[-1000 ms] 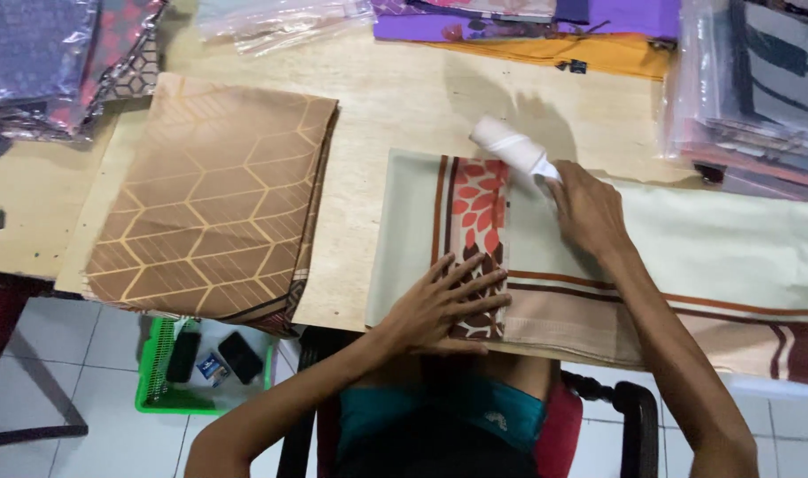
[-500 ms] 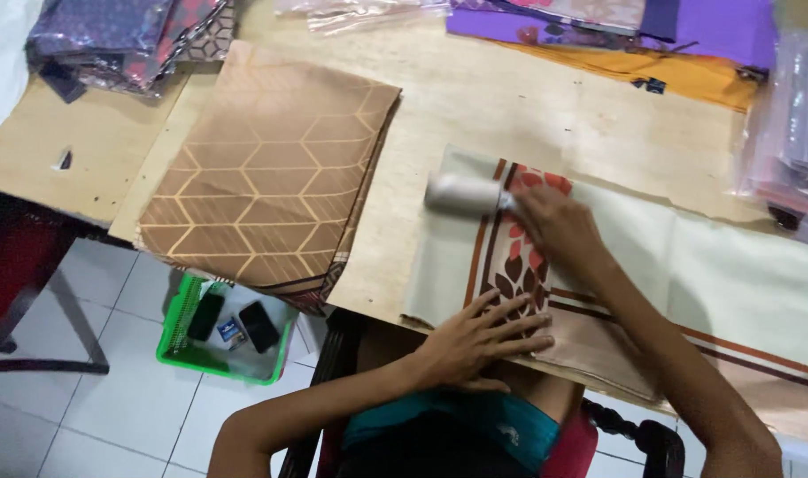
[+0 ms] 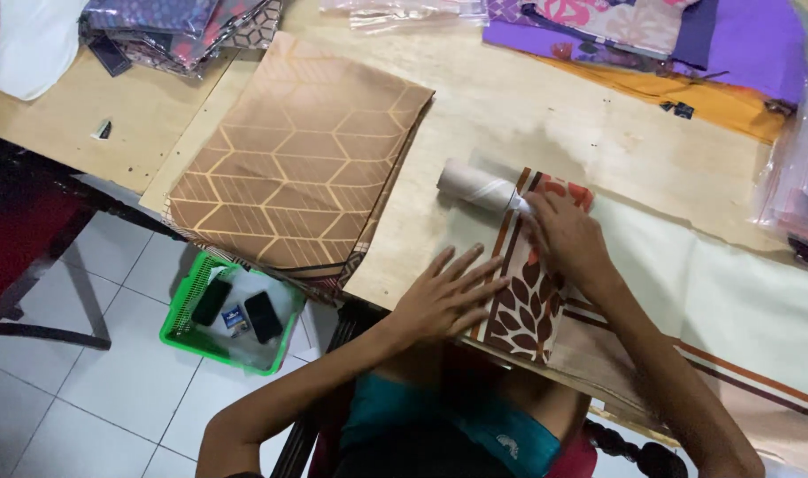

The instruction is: The person irons a patterned piece of fabric on a wooden table using a white handheld steam iron. They repeatedly fold the fabric and press it with the iron to smooth out wrinkles.

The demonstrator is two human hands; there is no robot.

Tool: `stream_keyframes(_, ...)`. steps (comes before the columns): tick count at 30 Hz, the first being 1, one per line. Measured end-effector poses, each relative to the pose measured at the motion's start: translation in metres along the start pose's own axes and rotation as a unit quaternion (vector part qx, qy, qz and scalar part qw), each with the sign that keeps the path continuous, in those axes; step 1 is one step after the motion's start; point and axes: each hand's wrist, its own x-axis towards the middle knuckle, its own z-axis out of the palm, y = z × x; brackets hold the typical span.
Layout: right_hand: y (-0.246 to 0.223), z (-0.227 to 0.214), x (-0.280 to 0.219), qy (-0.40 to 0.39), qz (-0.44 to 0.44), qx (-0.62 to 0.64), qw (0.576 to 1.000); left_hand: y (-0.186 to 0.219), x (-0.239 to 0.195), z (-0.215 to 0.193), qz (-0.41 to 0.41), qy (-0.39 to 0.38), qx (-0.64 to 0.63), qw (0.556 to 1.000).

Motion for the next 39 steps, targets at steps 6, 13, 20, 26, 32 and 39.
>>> stream_keyframes(6, -0.004, 0.003, 0.003, 0.053, 0.008, 0.004, 0.999, 0.009, -0.018, -0.007, -0.009, -0.037, 0.049, 0.998)
stream_keyframes(13, -0.013, 0.016, -0.025, 0.055, -0.023, -0.028, 0.998, -0.047, 0.041, -0.062, -0.110, -0.014, -0.244, 0.963)
stream_keyframes(20, -0.056, 0.037, -0.092, 0.096, -0.095, -0.011, 0.991, -0.104, 0.149, -0.026, -0.037, -0.103, -0.392, 0.913)
stream_keyframes(26, -0.108, 0.008, -0.160, 0.068, -0.122, 0.011, 0.990, -0.130, 0.139, 0.037, -0.001, -0.159, -0.251, 0.955)
stream_keyframes(32, -0.135, -0.044, -0.185, -0.035, -0.008, 0.291, 0.956, -0.096, 0.118, -0.003, -0.096, -0.055, -0.447, 0.888)
stream_keyframes(39, -0.208, -0.022, -0.193, 0.081, 0.292, 0.625, 0.719, -0.025, 0.077, -0.027, -0.260, 0.198, -0.593, 0.736)
